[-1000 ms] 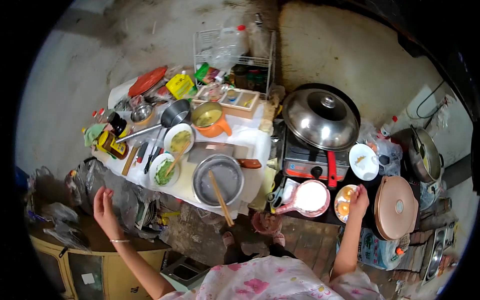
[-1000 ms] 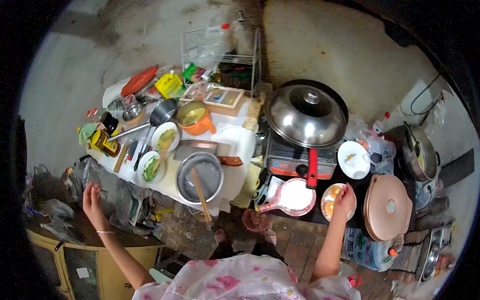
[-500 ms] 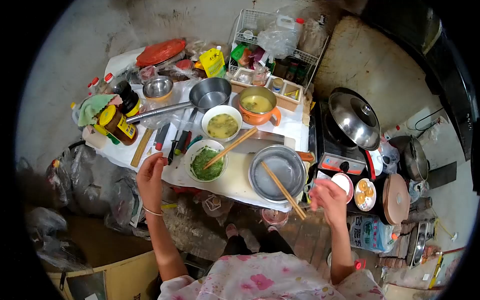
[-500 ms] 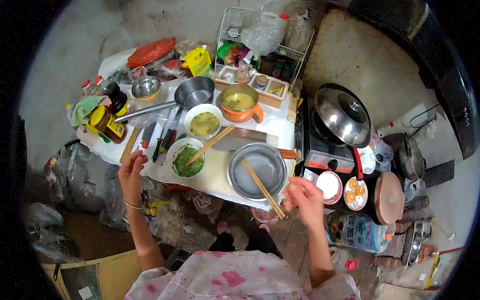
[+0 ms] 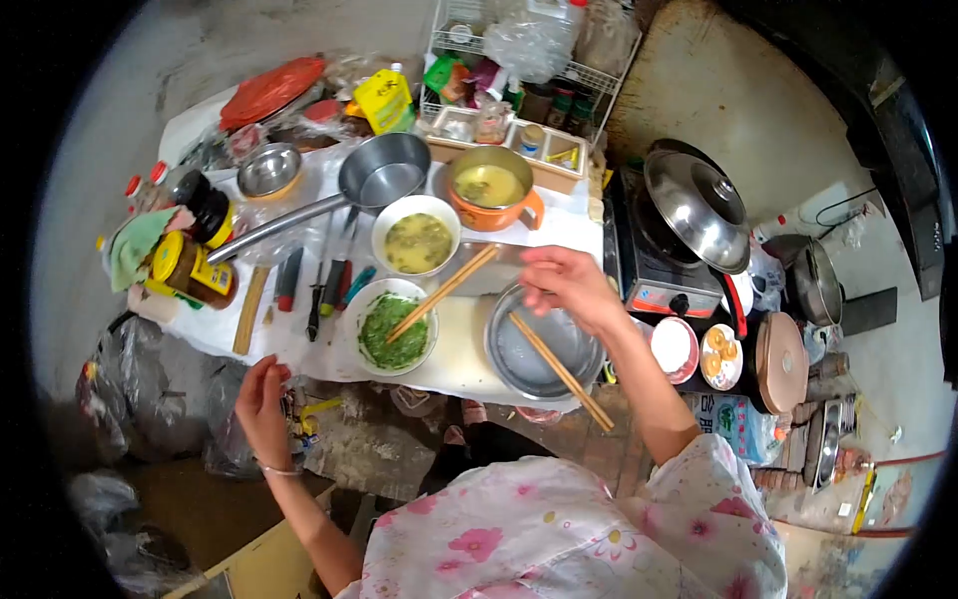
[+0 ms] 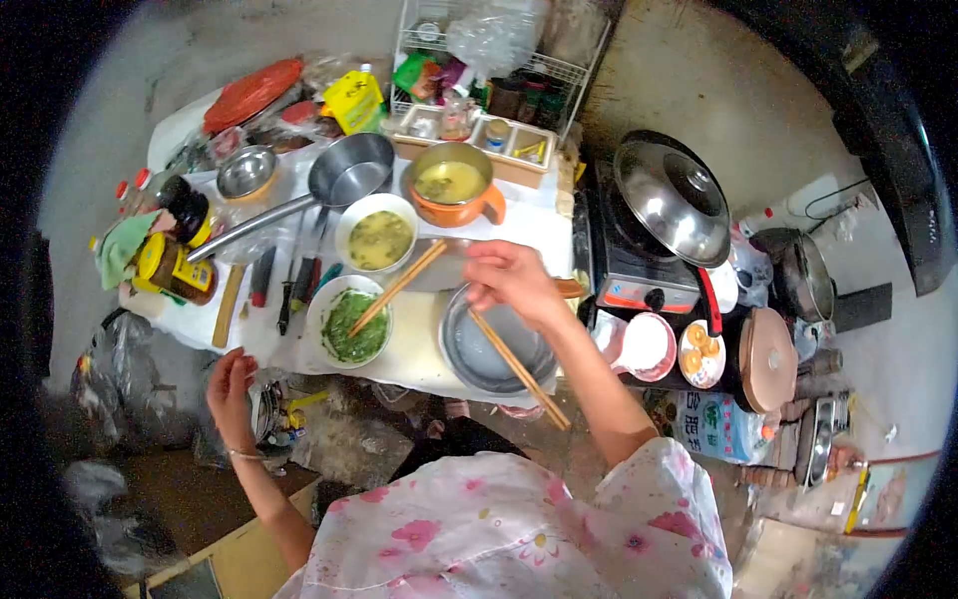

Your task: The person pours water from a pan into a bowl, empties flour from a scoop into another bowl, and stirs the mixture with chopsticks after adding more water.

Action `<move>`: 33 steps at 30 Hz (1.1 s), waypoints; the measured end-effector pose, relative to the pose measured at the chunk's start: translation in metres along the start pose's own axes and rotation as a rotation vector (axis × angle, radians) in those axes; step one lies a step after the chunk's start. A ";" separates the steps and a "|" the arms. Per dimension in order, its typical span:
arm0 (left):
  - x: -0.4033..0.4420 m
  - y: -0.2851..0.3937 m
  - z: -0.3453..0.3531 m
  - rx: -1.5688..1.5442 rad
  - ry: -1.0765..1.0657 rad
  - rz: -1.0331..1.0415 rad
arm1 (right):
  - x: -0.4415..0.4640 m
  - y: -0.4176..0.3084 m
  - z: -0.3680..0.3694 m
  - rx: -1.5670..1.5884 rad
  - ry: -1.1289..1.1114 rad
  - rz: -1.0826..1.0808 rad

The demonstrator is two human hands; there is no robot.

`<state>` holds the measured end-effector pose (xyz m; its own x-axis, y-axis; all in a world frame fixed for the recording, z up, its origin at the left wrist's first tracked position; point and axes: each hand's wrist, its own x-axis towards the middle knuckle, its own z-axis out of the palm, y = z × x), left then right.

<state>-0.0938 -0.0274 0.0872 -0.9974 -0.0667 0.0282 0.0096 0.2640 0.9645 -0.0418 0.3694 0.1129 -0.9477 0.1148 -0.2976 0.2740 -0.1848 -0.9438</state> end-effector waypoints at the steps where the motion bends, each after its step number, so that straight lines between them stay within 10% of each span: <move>1: 0.001 -0.002 -0.003 0.004 0.016 -0.005 | -0.012 -0.003 -0.016 -0.264 0.048 -0.123; 5: 0.013 -0.009 0.000 -0.006 0.075 -0.037 | -0.088 0.014 -0.064 -1.618 0.054 -0.326; 8: 0.025 -0.014 0.021 -0.021 0.101 -0.008 | -0.122 0.041 -0.063 -1.711 -0.116 -0.243; 16: 0.054 -0.059 0.084 -0.245 -0.049 0.005 | -0.120 0.066 -0.017 -1.485 -0.074 -0.456; 22: 0.069 -0.081 0.082 -0.238 -0.128 -0.035 | -0.130 0.020 0.006 -0.100 0.692 -0.082; 33: 0.071 -0.103 0.076 -0.158 -0.272 0.048 | -0.082 -0.071 0.001 -0.359 0.922 -0.383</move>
<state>-0.1712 0.0138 -0.0300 -0.9779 0.2078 0.0242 0.0472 0.1066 0.9932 0.0167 0.3715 0.2044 -0.5323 0.8279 0.1769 0.1577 0.3023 -0.9401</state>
